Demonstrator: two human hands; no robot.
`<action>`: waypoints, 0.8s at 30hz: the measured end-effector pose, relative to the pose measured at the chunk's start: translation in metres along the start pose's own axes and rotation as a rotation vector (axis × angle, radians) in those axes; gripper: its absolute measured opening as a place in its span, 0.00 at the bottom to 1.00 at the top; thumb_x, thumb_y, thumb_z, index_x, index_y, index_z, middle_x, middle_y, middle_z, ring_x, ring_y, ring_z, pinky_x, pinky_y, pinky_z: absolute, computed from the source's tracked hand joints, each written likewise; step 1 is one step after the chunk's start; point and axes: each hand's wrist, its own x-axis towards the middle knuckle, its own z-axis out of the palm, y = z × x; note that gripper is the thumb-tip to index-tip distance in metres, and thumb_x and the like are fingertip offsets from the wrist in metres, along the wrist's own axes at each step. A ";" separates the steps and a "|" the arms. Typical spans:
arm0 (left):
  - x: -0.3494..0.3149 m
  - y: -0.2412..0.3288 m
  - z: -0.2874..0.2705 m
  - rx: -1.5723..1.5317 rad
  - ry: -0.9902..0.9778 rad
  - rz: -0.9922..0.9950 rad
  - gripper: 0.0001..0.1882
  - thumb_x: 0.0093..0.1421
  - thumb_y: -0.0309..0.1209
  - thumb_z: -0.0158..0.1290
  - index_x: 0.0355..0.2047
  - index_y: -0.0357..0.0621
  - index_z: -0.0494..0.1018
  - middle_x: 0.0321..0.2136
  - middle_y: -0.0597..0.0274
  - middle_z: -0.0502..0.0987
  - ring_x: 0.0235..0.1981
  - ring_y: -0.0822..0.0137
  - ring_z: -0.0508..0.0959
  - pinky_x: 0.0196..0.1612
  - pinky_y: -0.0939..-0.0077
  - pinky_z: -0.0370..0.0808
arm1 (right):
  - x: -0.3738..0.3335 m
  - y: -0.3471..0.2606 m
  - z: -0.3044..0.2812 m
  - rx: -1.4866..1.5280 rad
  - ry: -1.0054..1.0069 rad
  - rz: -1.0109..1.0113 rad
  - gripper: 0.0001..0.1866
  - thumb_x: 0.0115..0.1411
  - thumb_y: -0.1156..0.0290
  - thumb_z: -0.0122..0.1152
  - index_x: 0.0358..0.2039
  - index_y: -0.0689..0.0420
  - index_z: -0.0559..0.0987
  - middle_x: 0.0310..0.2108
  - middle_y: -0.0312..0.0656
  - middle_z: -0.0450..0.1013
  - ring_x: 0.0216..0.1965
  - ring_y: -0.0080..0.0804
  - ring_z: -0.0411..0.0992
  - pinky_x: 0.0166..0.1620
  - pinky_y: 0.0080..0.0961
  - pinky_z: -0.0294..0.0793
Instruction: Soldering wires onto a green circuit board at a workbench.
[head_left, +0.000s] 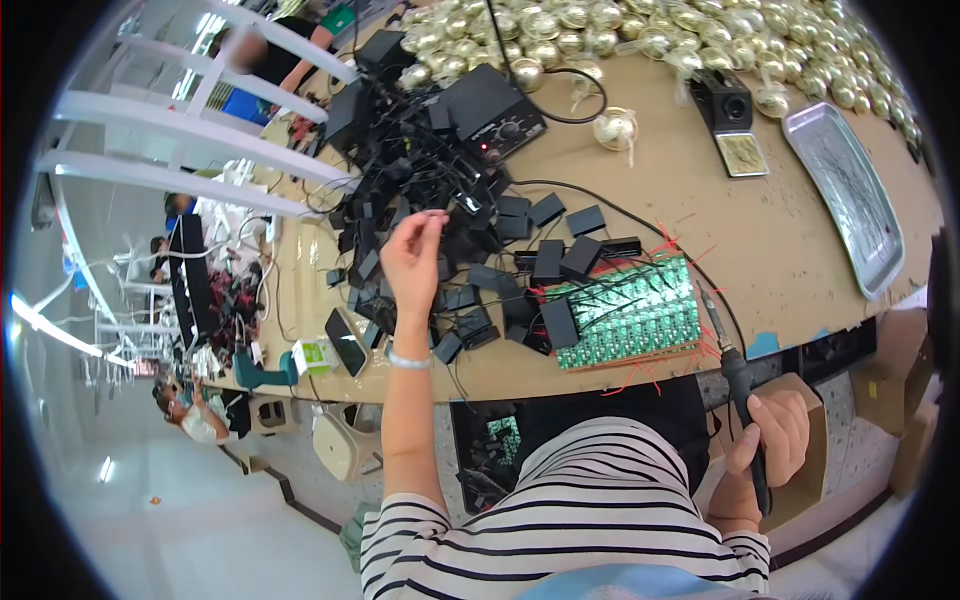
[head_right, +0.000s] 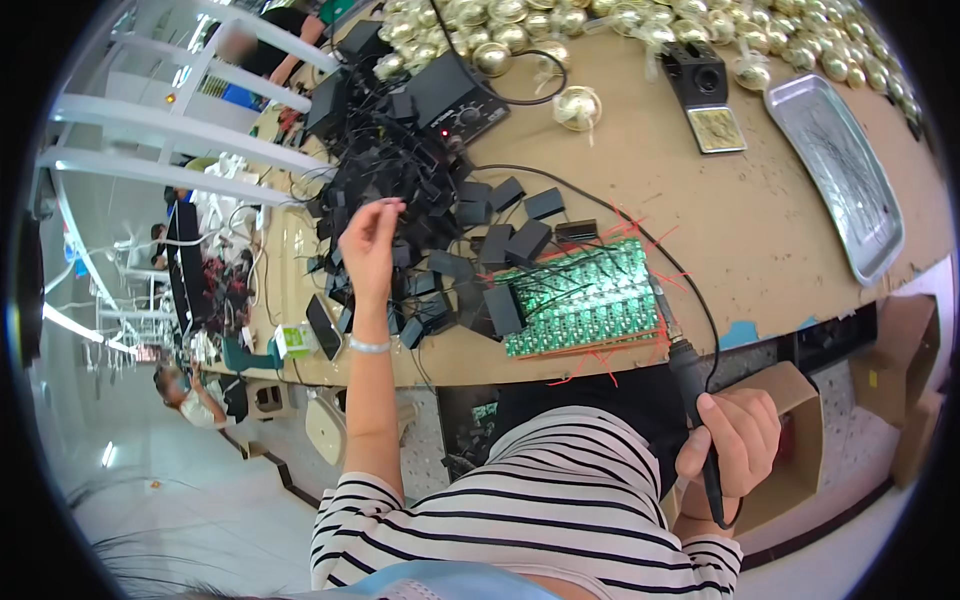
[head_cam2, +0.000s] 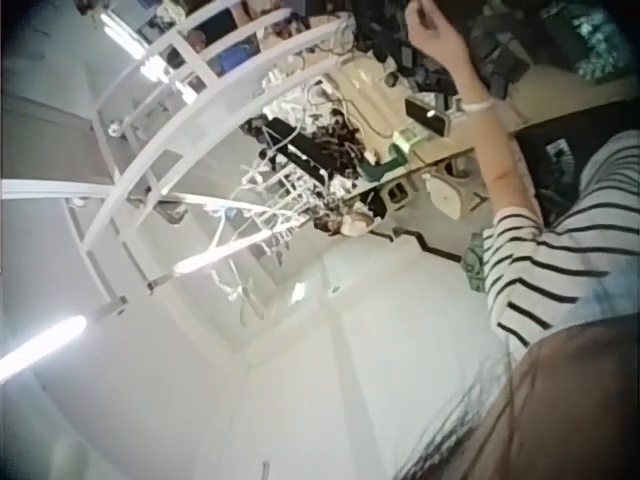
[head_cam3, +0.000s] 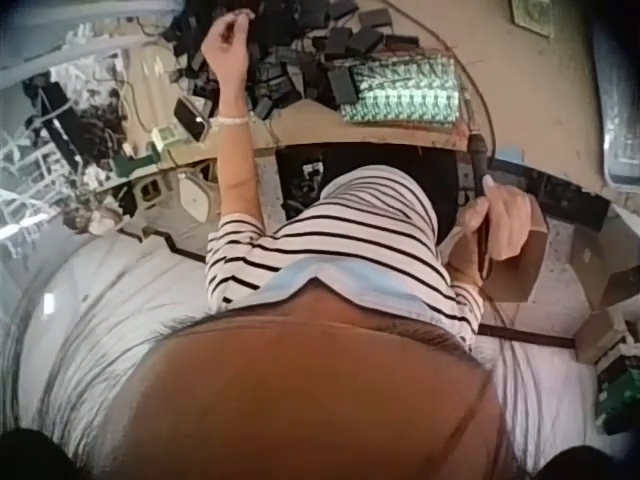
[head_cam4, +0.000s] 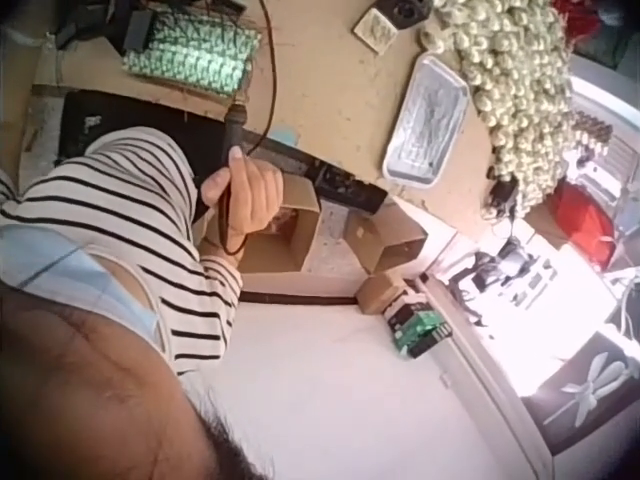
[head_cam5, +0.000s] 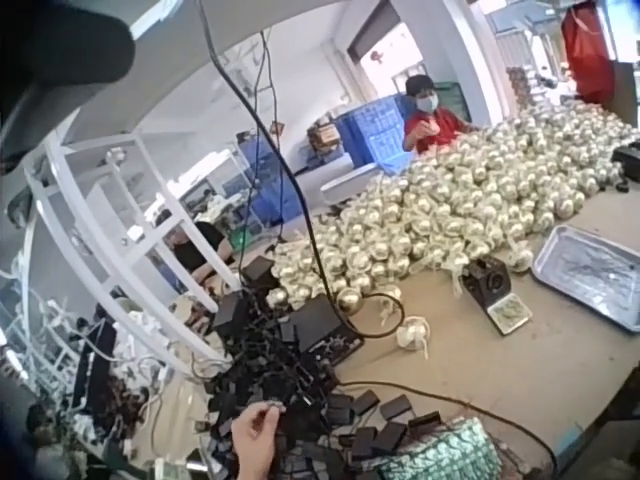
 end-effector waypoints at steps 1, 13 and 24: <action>0.000 0.010 -0.001 -0.043 0.039 0.008 0.09 0.72 0.28 0.54 0.43 0.33 0.78 0.40 0.59 0.83 0.43 0.73 0.80 0.52 0.78 0.74 | 0.001 -0.002 -0.003 -0.007 -0.001 0.007 0.11 0.57 0.75 0.55 0.38 0.65 0.81 0.24 0.44 0.75 0.22 0.40 0.72 0.28 0.34 0.73; 0.022 0.123 0.091 -0.053 -0.306 0.164 0.09 0.73 0.28 0.50 0.44 0.38 0.78 0.31 0.69 0.77 0.31 0.79 0.73 0.36 0.84 0.70 | 0.000 0.006 -0.002 -0.032 0.007 0.053 0.11 0.52 0.79 0.58 0.36 0.63 0.82 0.23 0.41 0.75 0.20 0.38 0.73 0.27 0.31 0.73; 0.017 0.142 0.149 0.283 -0.826 0.657 0.11 0.60 0.21 0.60 0.43 0.45 0.84 0.29 0.61 0.77 0.28 0.63 0.78 0.32 0.73 0.73 | 0.001 0.017 -0.003 -0.013 -0.021 0.069 0.15 0.45 0.82 0.60 0.36 0.63 0.82 0.24 0.41 0.76 0.21 0.37 0.74 0.27 0.30 0.73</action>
